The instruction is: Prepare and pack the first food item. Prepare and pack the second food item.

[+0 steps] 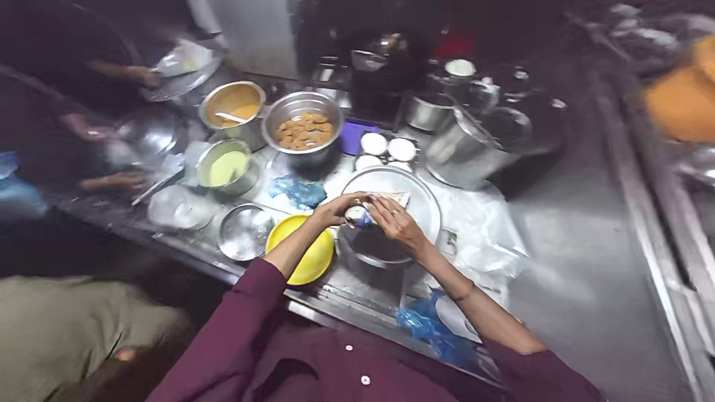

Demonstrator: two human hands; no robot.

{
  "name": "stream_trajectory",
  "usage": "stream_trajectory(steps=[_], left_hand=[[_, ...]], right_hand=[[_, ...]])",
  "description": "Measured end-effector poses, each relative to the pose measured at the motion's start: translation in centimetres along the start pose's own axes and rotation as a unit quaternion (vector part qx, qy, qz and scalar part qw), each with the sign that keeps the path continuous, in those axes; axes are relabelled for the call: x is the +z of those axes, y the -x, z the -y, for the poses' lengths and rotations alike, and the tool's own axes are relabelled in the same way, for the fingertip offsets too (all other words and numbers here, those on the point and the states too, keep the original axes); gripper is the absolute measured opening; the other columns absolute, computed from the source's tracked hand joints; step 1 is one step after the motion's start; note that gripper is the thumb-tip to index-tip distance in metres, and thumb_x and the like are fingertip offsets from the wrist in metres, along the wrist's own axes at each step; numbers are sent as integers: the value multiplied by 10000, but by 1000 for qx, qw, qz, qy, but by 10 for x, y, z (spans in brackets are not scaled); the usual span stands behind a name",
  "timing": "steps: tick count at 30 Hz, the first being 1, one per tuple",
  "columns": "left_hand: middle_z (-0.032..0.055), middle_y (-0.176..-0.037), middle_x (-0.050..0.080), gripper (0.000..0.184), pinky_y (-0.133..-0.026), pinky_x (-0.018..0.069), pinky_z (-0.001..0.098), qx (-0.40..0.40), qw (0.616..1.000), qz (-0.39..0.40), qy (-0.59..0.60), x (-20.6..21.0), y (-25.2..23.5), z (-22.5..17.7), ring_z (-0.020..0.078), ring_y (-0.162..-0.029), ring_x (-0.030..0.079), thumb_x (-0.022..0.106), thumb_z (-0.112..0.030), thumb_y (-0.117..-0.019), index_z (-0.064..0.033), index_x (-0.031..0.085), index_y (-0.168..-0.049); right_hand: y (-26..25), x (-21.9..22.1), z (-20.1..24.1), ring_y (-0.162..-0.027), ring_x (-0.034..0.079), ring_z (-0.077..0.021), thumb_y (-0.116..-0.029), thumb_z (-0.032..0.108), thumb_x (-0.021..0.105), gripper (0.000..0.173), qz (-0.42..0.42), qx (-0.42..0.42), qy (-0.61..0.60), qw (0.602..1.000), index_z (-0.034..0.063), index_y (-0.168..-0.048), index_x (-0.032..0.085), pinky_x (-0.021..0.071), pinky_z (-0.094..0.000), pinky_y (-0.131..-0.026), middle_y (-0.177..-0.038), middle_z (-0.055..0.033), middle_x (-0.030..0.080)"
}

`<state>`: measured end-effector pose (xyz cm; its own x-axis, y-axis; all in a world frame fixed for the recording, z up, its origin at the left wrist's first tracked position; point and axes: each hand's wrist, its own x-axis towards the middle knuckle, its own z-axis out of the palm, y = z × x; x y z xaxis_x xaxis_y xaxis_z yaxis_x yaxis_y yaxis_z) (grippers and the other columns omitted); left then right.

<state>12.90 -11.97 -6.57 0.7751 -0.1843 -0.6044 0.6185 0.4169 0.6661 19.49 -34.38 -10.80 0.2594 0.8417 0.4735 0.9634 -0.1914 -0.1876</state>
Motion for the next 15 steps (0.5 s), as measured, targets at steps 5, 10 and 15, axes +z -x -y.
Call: stream_trajectory(steps=[5,10,15], left_hand=[[40,-1041,700,276,-800,574,355,92,994,-47,-30,8,77,-3,133,-910,663,588,-306,-1037,-72,687,-1145],[61,-1098,695,287,-903,546,320,223,967,-121,32,4,117,-4,112,-975,656,644,-232,-1016,-22,647,-1211],[58,-1068,688,252,-889,550,331,270,954,-124,33,-41,156,-2,126,-959,655,616,-222,-1025,-37,624,-1195]], right_hand=[[-48,-31,45,-1299,566,-398,-1037,82,534,276,-9,-120,-1,993,43,-1277,664,452,-553,-1105,-1320,-212,638],[-83,-31,68,-1308,575,-397,-1029,33,521,390,-62,-181,9,981,17,-1414,585,442,-540,-1127,-1366,-222,625],[-133,-21,102,-1332,562,-411,-1034,48,519,381,-73,-269,14,960,27,-1409,587,419,-533,-1160,-1364,-254,622]])
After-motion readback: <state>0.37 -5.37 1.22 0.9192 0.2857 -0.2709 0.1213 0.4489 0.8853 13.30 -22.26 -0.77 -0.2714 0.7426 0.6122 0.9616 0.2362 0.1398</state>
